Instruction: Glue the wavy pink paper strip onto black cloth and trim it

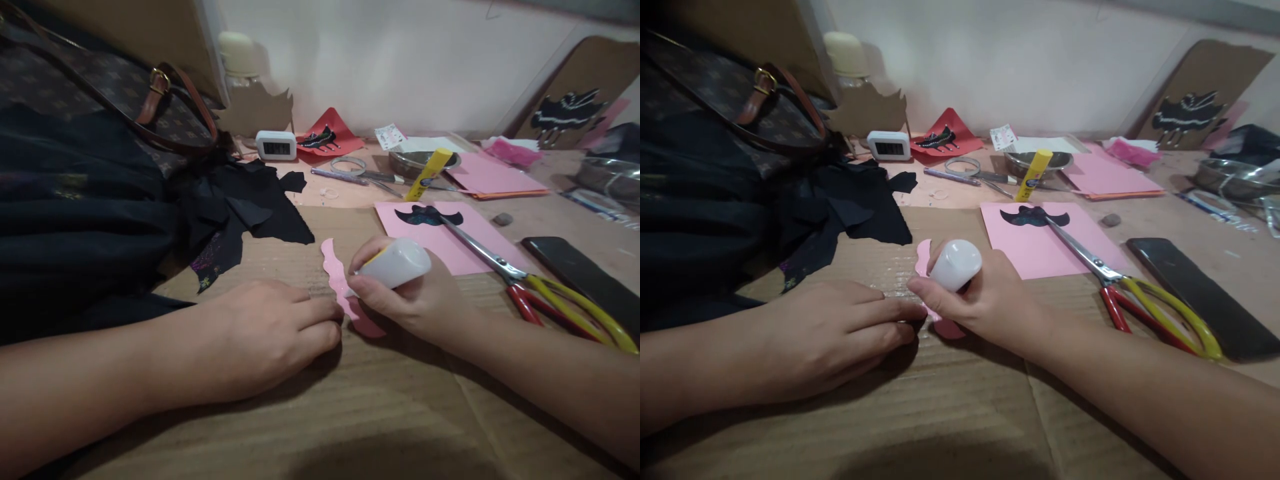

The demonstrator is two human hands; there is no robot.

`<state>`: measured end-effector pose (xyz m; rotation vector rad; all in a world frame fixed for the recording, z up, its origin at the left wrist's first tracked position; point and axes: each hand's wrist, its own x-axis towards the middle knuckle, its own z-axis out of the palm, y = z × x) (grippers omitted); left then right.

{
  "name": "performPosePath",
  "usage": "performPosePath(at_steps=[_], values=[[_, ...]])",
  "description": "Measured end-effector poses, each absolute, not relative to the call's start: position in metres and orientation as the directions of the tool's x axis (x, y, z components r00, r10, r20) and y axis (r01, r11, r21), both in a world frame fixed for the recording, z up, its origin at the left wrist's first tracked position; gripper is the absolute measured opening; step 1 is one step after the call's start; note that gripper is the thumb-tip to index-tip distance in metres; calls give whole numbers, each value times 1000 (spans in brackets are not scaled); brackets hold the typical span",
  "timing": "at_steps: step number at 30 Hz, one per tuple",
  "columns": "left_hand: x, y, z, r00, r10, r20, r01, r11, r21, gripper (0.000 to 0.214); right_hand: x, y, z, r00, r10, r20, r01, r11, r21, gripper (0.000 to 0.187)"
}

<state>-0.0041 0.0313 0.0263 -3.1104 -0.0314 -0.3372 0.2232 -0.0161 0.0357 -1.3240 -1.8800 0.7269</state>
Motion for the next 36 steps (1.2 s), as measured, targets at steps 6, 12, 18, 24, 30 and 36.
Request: performPosePath(at_steps=[6, 12, 18, 24, 30, 36], values=[[-4, 32, 27, 978, 28, 206, 25, -1000, 17, 20, 224, -18, 36, -219, 963, 155, 506, 248, -826, 23], [-5, 32, 24, 971, 13, 238, 10, -1000, 14, 18, 223, -20, 38, -220, 969, 116, 504, 214, -837, 22], [-5, 32, 22, 968, 24, 250, 26, -1000, -5, 18, 226, -24, 40, -221, 967, 128, 442, 216, -870, 23], [-5, 32, 25, 975, 38, 221, 42, -999, -10, 18, 225, -22, 40, -228, 964, 138, 488, 236, -841, 29], [-5, 32, 23, 973, 29, 230, 28, -1000, 7, 17, 225, -21, 38, -230, 968, 100, 487, 203, -849, 25], [-4, 33, 23, 974, 40, 223, 34, -999, 30, 16, 226, -22, 35, -281, 953, 117, 403, 228, -886, 18]])
